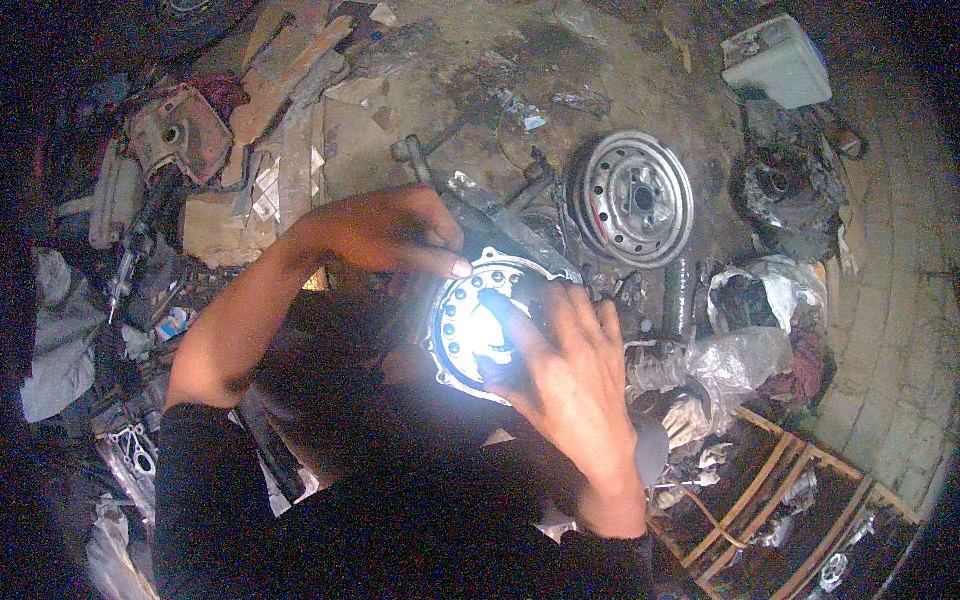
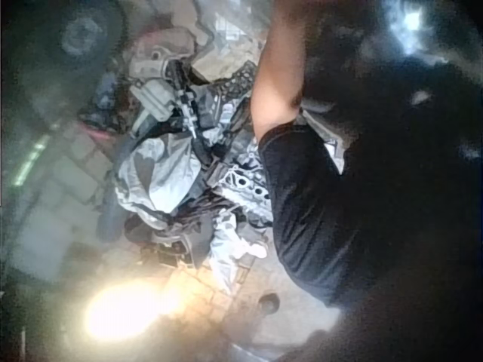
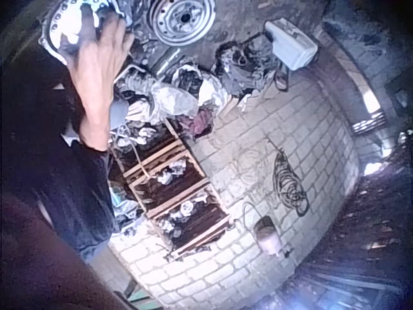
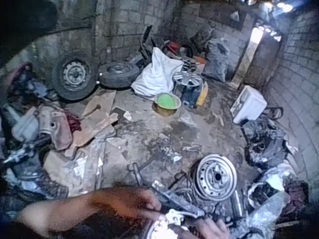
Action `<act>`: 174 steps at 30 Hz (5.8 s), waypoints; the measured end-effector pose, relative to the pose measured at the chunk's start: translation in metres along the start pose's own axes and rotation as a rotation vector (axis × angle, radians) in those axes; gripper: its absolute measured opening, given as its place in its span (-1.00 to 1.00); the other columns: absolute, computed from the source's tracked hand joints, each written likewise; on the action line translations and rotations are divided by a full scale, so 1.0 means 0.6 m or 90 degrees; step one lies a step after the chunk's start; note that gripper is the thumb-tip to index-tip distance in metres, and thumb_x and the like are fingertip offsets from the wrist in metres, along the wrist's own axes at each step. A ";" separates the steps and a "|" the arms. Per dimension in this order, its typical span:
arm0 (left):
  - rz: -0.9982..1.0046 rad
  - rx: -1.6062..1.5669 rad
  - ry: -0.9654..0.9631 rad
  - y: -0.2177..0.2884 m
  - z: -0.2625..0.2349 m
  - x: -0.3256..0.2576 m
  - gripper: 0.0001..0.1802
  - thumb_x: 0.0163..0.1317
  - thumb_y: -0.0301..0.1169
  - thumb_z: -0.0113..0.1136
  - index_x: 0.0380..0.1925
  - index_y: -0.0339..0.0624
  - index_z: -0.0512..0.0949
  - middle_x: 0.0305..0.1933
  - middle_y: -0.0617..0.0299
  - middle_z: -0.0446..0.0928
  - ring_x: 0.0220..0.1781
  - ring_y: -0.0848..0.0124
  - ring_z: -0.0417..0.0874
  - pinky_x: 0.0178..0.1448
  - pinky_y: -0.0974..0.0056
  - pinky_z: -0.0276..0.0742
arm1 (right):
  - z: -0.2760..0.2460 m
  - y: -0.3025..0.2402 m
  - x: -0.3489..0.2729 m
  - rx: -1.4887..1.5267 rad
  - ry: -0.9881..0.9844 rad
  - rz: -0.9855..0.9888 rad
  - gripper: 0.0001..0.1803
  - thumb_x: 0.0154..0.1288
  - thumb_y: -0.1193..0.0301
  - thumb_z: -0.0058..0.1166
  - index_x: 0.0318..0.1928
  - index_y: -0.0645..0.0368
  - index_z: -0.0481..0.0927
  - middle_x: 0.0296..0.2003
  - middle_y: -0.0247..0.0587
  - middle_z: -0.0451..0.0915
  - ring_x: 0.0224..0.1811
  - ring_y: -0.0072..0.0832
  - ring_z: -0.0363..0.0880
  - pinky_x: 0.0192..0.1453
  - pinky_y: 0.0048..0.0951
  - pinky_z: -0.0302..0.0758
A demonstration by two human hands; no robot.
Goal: The person sits on the floor and assembles a mechanical part, likely a differential or transmission housing. They place a ball bearing race into the housing, insert a bearing, and use a hammer to tap the bearing into place. The person then uses a wrench to tighten bolts on the housing.
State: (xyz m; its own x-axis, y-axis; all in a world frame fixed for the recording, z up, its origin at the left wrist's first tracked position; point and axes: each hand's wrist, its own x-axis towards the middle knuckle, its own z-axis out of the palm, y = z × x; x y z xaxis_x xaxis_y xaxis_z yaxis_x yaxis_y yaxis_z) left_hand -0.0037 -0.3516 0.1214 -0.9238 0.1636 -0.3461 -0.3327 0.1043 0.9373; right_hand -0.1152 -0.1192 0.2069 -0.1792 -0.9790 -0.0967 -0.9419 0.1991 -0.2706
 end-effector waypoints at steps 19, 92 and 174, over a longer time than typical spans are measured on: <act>-0.014 -0.006 0.021 0.009 -0.001 -0.006 -0.54 0.29 -0.06 0.34 -0.54 -0.25 0.61 -0.62 0.22 0.58 -0.59 0.44 0.64 -0.45 0.28 0.57 | 0.004 0.005 0.008 0.048 0.026 -0.006 -0.41 -0.04 0.21 0.44 0.09 -0.03 0.69 -0.04 -0.18 0.56 0.00 -0.16 0.49 0.09 -0.16 0.37; 0.027 0.099 -0.003 -0.029 -0.008 0.000 -0.64 0.39 -0.11 0.23 -0.24 -0.24 0.67 -0.35 0.16 0.66 -0.27 0.42 0.66 -0.14 0.23 0.58 | 0.000 0.048 -0.073 0.139 -0.008 0.064 0.10 0.02 -0.01 0.42 0.46 0.31 0.21 0.23 0.30 0.46 0.27 0.14 0.46 0.36 -0.07 0.41; 0.175 0.007 0.289 -0.028 0.011 0.054 -0.28 0.51 0.19 -0.22 0.16 -0.29 0.49 0.09 0.12 0.61 0.14 0.32 0.61 0.19 0.18 0.50 | -0.009 0.080 -0.192 0.225 0.219 0.163 0.05 0.16 0.24 0.38 0.55 0.08 0.03 0.52 0.08 0.07 0.52 0.00 0.15 0.53 -0.14 0.21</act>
State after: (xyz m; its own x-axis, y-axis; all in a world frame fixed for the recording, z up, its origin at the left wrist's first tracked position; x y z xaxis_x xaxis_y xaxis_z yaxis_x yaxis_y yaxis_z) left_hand -0.0266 -0.3414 0.0942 -0.9664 -0.2548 -0.0331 -0.0677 0.1284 0.9894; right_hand -0.1413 0.0031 0.2103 -0.5277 -0.8435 0.1008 -0.7144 0.3765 -0.5898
